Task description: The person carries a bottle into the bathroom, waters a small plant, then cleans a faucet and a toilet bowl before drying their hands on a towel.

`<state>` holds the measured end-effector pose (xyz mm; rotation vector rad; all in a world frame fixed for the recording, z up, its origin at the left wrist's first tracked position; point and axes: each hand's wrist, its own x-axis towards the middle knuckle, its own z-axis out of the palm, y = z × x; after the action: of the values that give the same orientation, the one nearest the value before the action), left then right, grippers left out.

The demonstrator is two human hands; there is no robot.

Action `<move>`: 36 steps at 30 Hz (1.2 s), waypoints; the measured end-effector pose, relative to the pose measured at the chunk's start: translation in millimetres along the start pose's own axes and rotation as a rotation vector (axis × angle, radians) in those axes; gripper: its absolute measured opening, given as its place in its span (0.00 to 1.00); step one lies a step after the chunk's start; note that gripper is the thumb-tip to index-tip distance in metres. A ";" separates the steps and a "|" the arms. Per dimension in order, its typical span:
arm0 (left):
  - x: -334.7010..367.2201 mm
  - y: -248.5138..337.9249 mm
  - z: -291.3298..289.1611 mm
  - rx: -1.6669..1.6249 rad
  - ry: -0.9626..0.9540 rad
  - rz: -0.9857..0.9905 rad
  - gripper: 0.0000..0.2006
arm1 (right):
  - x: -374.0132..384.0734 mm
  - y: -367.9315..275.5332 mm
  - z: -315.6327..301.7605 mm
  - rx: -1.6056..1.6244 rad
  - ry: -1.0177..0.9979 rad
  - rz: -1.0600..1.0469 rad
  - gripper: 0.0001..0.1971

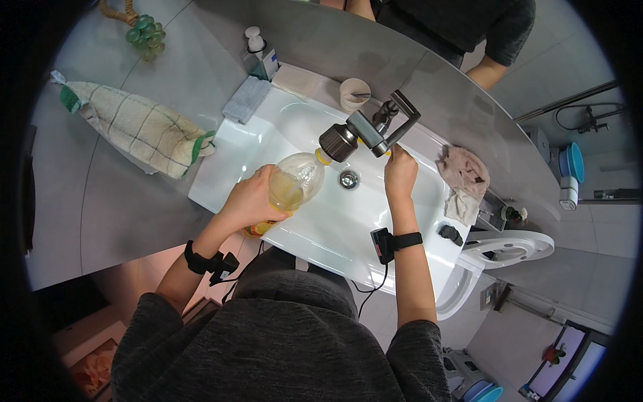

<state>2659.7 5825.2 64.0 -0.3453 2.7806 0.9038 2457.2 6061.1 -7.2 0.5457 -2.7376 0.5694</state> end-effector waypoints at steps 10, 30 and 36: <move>0.9 0.3 -0.5 0.010 -0.024 -0.028 0.39 | -1.4 4.3 5.5 -0.024 0.014 -0.038 0.06; 2.1 -0.2 -1.4 0.025 -0.048 -0.031 0.41 | -3.7 5.8 12.1 0.014 0.052 -0.002 0.06; 2.1 0.7 -2.3 0.016 -0.060 -0.051 0.41 | -3.8 6.1 12.3 0.014 0.048 0.004 0.06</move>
<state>2657.3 5824.0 65.7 -0.3783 2.7096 0.8658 2455.5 6062.2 -21.3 0.5233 -2.6918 0.5949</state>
